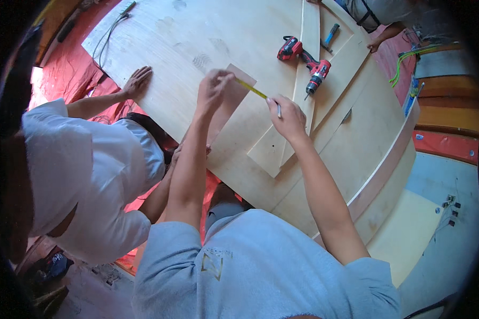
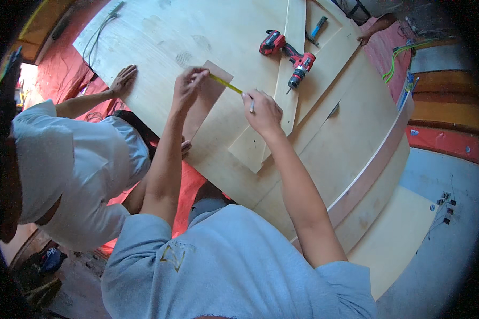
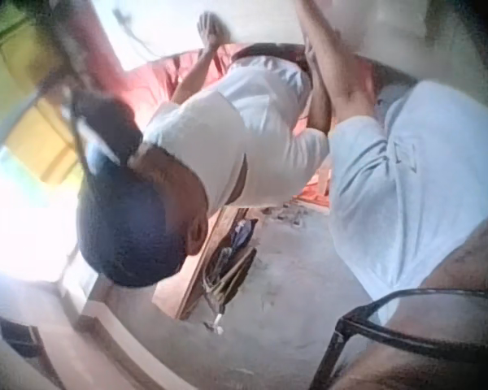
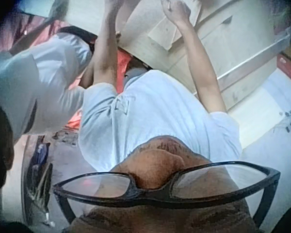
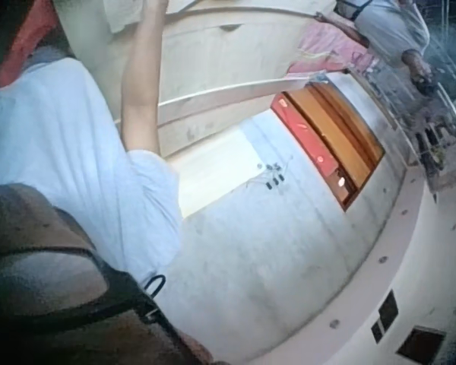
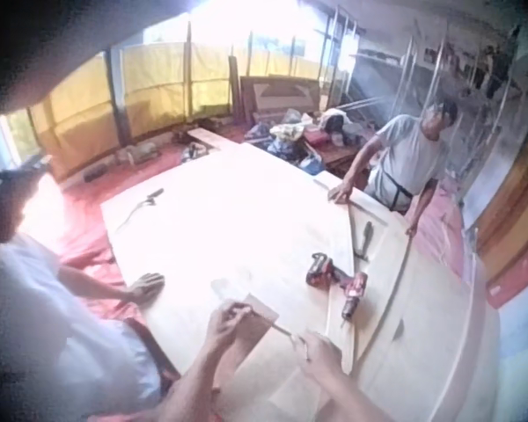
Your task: The person aligns wooden boards on a worktable, measures the boards using a tape measure, and marks guidelines on the wooden surface with a pencil.
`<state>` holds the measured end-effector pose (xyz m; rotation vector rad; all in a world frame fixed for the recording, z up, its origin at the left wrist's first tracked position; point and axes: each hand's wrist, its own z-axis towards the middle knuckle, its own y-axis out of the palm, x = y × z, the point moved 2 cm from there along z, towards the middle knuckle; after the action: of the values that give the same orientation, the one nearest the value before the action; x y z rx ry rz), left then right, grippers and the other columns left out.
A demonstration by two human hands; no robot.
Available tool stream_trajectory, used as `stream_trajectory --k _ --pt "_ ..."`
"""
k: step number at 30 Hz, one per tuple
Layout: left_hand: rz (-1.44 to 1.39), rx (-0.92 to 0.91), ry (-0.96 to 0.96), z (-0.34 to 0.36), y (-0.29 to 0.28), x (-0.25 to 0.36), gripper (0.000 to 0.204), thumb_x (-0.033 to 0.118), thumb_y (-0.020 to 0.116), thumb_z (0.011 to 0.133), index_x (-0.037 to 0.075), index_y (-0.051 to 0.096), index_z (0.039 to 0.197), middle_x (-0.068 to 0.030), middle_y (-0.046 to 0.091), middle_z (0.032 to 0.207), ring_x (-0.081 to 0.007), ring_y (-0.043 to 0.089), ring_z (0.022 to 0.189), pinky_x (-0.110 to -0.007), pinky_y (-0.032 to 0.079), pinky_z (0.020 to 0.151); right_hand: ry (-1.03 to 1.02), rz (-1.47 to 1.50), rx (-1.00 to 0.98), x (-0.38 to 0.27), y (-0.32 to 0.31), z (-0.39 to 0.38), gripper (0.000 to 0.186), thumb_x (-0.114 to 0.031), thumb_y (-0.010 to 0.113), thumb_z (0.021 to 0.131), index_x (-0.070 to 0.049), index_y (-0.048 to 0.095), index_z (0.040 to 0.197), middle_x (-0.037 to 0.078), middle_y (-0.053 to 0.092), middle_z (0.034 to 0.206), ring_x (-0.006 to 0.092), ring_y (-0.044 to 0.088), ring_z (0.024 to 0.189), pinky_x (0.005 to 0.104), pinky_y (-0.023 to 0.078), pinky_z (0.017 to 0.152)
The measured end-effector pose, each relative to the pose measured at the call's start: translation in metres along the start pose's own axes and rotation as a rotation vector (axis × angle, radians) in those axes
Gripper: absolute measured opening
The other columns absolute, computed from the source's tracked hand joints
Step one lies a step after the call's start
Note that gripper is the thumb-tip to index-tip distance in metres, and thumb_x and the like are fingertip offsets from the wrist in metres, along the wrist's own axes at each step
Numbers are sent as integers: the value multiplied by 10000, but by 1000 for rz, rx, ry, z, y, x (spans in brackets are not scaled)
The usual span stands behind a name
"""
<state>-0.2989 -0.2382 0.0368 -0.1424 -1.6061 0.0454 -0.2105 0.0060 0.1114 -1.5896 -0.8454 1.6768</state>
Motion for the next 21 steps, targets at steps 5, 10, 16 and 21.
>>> stream_trajectory --k 5,10,16,21 --pt "109 240 241 30 3 -22 280 245 776 1046 3 789 1187 -63 793 1146 -138 718 1016 -295 560 943 159 -126 -69 -12 27 33 314 -367 592 1080 -87 731 1051 201 766 1016 453 737 971 588 573 831" --pt "-210 289 27 18 26 -32 209 179 777 1050 13 805 1174 -56 806 1102 -115 724 1007 -271 567 898 239 -183 -128 -8 28 30 320 -372 595 1075 -85 731 1046 210 774 1019 464 741 973 604 573 830" --pt "-87 380 85 19 19 -35 206 180 790 1038 11 824 1150 -51 827 1020 -94 720 942 -259 564 881 198 -125 -62 -12 41 35 362 -433 593 1069 -113 764 1071 208 766 886 481 739 912 587 561 812" --pt "-43 413 120 16 18 -39 222 226 799 1023 50 837 1153 -82 840 972 -112 751 870 -282 583 825 198 -137 -105 -21 40 37 314 -369 609 1064 -86 740 1029 228 772 975 484 738 940 615 567 830"
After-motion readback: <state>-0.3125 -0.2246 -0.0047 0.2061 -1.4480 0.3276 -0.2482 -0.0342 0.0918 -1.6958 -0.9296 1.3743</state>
